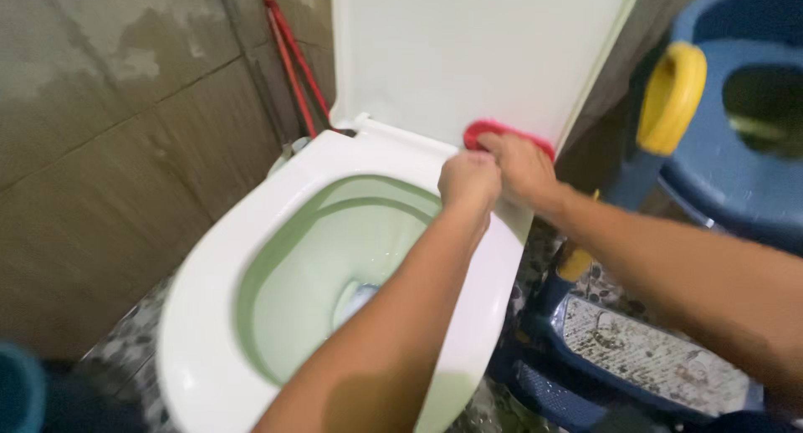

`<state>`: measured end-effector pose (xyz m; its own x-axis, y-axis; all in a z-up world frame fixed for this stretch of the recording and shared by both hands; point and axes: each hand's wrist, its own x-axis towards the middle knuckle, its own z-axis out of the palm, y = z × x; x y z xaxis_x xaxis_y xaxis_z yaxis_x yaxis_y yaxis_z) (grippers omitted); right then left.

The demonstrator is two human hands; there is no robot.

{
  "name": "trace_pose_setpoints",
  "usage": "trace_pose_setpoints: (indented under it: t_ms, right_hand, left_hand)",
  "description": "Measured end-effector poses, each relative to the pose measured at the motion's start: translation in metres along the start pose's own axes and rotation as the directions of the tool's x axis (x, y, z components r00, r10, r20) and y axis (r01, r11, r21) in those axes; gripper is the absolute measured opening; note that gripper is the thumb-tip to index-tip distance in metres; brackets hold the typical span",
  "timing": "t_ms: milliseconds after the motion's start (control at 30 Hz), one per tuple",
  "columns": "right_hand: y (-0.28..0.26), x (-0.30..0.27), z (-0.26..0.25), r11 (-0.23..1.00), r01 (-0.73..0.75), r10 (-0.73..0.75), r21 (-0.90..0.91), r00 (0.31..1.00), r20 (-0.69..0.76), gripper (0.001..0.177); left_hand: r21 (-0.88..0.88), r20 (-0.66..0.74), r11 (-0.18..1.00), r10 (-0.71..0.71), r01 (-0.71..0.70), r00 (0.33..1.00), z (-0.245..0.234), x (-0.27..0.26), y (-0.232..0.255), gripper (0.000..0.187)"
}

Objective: The person cleans a toilet by repeatedly scooping water from a blue bucket with a green scoop and pouring it over the toilet seat and rim. They use a red brush to scrub the seat and rim while rinsing with the water.

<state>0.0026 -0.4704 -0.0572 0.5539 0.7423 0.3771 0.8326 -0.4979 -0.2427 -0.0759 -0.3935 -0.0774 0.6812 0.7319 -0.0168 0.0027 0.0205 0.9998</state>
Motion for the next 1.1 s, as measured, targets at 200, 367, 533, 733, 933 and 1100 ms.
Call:
trace_pose_setpoints:
  t_ms: [200,367,533,733,933,1100]
  right_hand:
    - [0.032,0.021,-0.001,0.991,-0.025,0.057,0.13,0.967,-0.25,0.03]
    - [0.036,-0.008,0.026,0.948,0.108,-0.017,0.299,0.956,-0.293,0.037]
    - [0.071,0.044,-0.001,0.785,0.076,0.172,0.615,0.927,-0.335,0.026]
    - [0.061,0.029,0.048,0.942,0.192,-0.086,0.276,0.931,-0.356,0.035]
    - [0.062,-0.017,-0.021,0.969,0.027,0.088,0.247,0.892,-0.443,0.033]
    - [0.085,-0.026,-0.058,0.936,0.303,-0.099,0.179,0.714,-0.693,0.036]
  left_hand:
    - [0.137,-0.073,0.957,0.267,-0.255,0.961,0.038,0.048,0.005,0.024]
    - [-0.126,0.043,0.992,-0.017,0.022,0.999,0.078,0.097,-0.017,0.022]
    - [-0.22,0.086,0.964,-0.131,0.147,0.988,0.115,0.14,-0.013,0.021]
    - [-0.487,-0.04,0.857,-0.211,0.166,0.977,0.068,0.094,-0.022,0.028]
    - [-0.176,-0.106,0.982,0.055,-0.073,0.993,0.111,0.066,0.014,0.03]
    - [-0.509,-0.129,0.771,0.37,-0.382,0.92,0.155,0.103,0.023,0.016]
